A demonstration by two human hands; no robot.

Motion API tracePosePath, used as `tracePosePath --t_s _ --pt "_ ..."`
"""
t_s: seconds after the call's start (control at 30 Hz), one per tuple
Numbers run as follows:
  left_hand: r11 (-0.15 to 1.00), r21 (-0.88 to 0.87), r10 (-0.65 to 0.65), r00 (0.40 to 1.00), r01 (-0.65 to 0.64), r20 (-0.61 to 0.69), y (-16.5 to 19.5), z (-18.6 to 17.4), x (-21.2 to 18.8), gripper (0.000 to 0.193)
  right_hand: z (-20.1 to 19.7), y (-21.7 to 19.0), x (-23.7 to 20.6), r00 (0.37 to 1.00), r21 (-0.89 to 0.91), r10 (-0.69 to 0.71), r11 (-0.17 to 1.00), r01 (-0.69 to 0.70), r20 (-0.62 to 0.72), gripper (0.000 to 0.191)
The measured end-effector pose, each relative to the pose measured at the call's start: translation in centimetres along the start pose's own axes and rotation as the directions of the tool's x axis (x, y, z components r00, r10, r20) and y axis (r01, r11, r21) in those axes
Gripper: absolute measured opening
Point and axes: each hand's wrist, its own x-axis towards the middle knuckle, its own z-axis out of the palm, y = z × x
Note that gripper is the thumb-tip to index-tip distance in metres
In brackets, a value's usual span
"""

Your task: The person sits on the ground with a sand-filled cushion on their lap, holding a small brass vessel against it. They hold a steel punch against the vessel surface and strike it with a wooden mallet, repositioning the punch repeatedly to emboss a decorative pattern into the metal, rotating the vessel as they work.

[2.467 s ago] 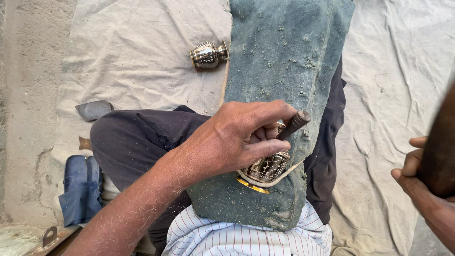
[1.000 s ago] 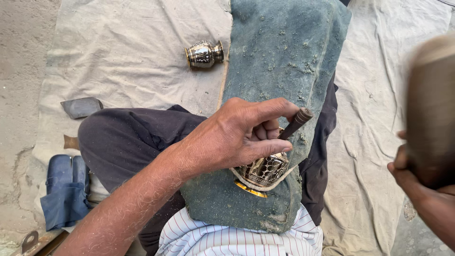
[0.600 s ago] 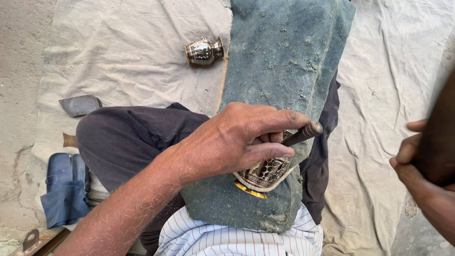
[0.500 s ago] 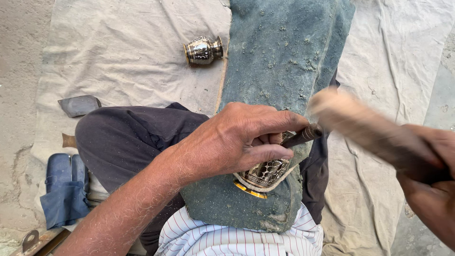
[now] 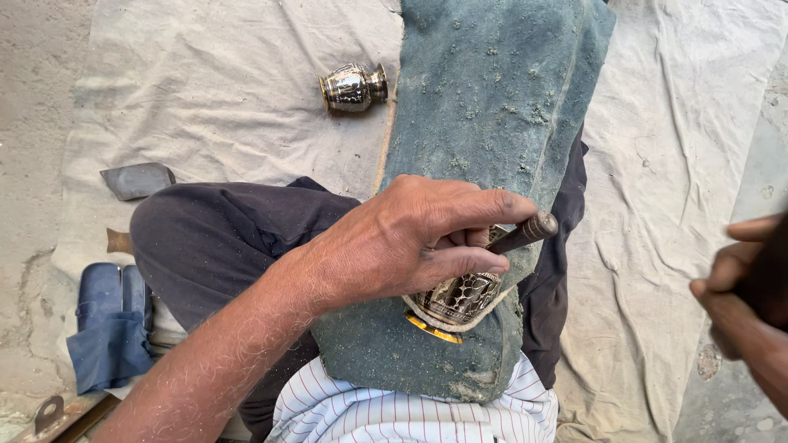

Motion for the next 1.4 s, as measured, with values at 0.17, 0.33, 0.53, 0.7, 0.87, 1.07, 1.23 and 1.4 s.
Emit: tracePosePath --t_s 0.17,0.33,0.53,0.7,0.87,1.07,1.23,1.4 --pt "1.0 -0.013 -0.016 1.0 0.016 -0.004 -0.4 0.2 -0.1 0.051 -2.1 -6.8 -2.4 0.984 0.167 -0.132 0.974 0.152 -0.123 0.045" --pt "0.999 -0.027 -0.019 1.0 0.019 -0.011 -0.5 0.4 -0.2 0.052 -2.1 -8.7 -2.3 0.985 0.142 -0.116 0.981 0.133 -0.126 0.053" --pt "1.0 -0.007 -0.01 1.0 0.009 -0.008 -0.5 0.3 -0.2 0.051 -2.2 -6.5 -1.1 0.979 -0.114 -0.158 0.983 0.145 -0.125 0.045" --pt "0.999 0.004 0.041 0.999 -0.041 -0.026 -0.5 0.1 -0.1 0.051 -1.9 -7.2 0.2 0.987 -0.233 0.059 0.972 -0.023 0.147 0.049" --pt "0.998 -0.058 -0.039 0.999 0.039 -0.004 -0.6 0.2 -0.1 0.05 -2.2 -9.6 -2.5 0.998 0.157 -0.047 0.986 0.054 -0.045 0.044" --pt "1.0 -0.024 0.002 1.0 -0.001 0.005 -0.9 0.4 -0.1 0.049 -2.5 -13.2 -1.9 0.984 -0.432 0.175 0.89 -0.146 0.026 0.027" --pt "0.996 0.084 0.045 0.999 -0.044 -0.015 -0.2 0.3 0.0 0.047 -3.3 -13.7 -3.6 0.962 -0.223 -0.245 0.951 0.215 -0.119 0.048" --pt "0.997 -0.006 -0.074 0.984 0.074 -0.163 1.8 1.5 -1.6 0.039 -1.9 -12.5 -3.9 0.97 0.307 -0.176 0.926 0.221 -0.167 0.049"
